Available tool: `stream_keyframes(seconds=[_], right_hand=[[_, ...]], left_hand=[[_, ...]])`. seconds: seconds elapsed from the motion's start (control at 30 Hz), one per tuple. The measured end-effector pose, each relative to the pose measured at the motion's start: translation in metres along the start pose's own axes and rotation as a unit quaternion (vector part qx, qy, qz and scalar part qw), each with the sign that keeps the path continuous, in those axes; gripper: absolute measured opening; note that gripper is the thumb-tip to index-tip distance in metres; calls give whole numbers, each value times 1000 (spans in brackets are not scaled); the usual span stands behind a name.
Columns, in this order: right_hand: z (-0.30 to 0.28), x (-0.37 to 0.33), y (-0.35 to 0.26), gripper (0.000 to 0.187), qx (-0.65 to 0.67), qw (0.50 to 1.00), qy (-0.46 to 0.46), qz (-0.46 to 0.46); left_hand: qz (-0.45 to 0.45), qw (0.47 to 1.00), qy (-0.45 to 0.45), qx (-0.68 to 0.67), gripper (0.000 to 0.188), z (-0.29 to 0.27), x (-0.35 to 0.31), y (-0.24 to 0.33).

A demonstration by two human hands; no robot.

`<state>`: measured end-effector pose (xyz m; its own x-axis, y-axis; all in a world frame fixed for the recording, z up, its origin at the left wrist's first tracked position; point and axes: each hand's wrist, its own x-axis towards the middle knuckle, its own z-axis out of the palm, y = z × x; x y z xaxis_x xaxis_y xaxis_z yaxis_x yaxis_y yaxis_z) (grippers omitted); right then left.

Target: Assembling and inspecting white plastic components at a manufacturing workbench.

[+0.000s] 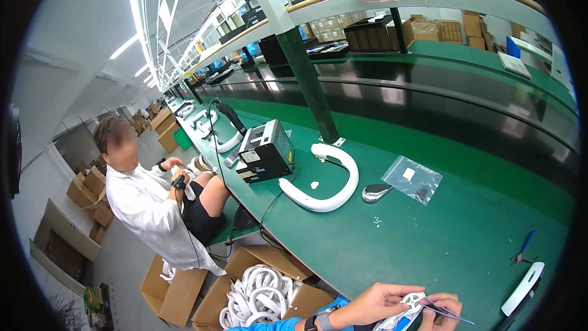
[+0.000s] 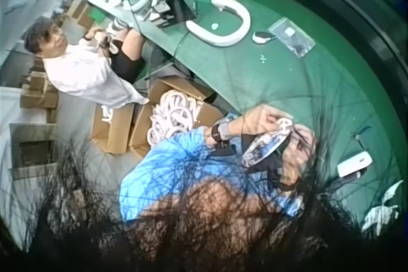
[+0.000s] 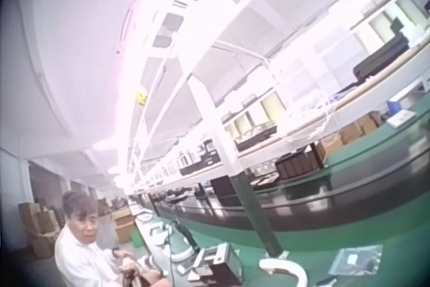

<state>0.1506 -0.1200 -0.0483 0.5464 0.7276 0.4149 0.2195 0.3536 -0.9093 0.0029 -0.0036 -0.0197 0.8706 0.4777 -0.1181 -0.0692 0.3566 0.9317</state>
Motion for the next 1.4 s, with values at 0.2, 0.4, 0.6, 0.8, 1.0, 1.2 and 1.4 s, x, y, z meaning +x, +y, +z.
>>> stream_keyframes(seconds=[0.2,0.4,0.6,0.8,1.0,1.2,1.4], right_hand=[[2,1,-1,23,9,1000,3,6],[0,1,4,23,1,1000,-1,-6],[0,1,3,24,-7,1000,1,-11],[2,3,2,25,-16,1000,-2,-10],[-1,4,-10,30,-138,989,-46,1],[-1,1,-1,24,0,1000,-3,13],[-2,-1,-5,24,-5,1000,-4,9]], left_hand=[[-4,1000,-4,0,48,0,0,4],[-7,1000,0,9,48,-1,0,2],[3,1000,2,0,48,0,0,-3],[10,1000,-8,-10,48,-2,1,-8],[15,1000,-6,4,48,-3,1,-5],[5,1000,-4,14,48,-3,1,1],[-4,1000,-10,16,47,-1,3,-4]])
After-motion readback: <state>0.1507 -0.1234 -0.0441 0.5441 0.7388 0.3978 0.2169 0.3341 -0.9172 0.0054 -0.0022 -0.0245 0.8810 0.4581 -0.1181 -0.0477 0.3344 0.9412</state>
